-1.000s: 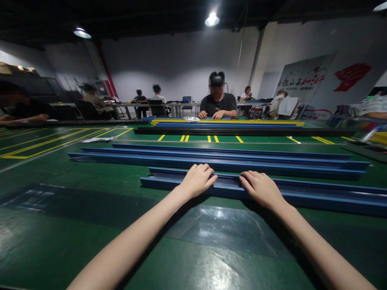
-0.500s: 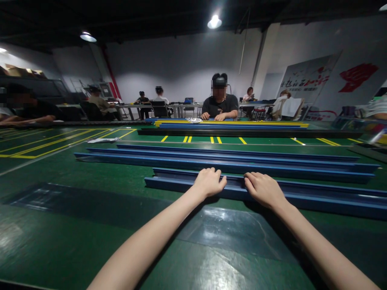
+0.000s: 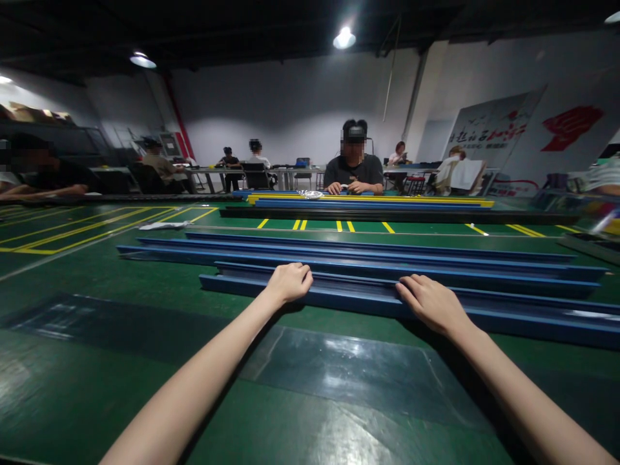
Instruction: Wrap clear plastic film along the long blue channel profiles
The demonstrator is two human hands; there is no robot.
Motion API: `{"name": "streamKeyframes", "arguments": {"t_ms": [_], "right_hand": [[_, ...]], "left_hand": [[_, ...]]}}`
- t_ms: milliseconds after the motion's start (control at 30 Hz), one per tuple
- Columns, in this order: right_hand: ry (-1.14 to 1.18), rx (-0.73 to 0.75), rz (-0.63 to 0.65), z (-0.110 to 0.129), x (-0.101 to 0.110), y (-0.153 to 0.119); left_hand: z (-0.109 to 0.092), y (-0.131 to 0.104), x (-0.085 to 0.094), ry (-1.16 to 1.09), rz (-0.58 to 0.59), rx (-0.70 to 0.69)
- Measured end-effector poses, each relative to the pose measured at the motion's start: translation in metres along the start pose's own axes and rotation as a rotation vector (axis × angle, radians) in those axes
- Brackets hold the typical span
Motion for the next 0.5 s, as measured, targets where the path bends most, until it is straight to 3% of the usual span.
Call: {"name": "streamKeyframes", "arguments": {"t_ms": [200, 367, 500], "right_hand": [[-0.032, -0.033, 0.023, -0.003, 0.001, 0.000], [-0.062, -0.075, 0.001, 0.001, 0.002, 0.003], [-0.065, -0.080, -0.005, 0.003, 0.003, 0.002]], "left_hand": [[0.020, -0.006, 0.003, 0.009, 0.024, -0.025], [0.014, -0.007, 0.005, 0.010, 0.030, -0.120], [-0.004, -0.004, 0.006, -0.008, 0.004, -0.177]]}}
Point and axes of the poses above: each hand's wrist, its own y-axis towards the middle knuckle, its own x-axis out of the back of the hand, z = x × y, the point moved 3 cm from there along y, towards the middle knuckle, and after that the axes turned 9 degrees about x, right-handed, at the moved point
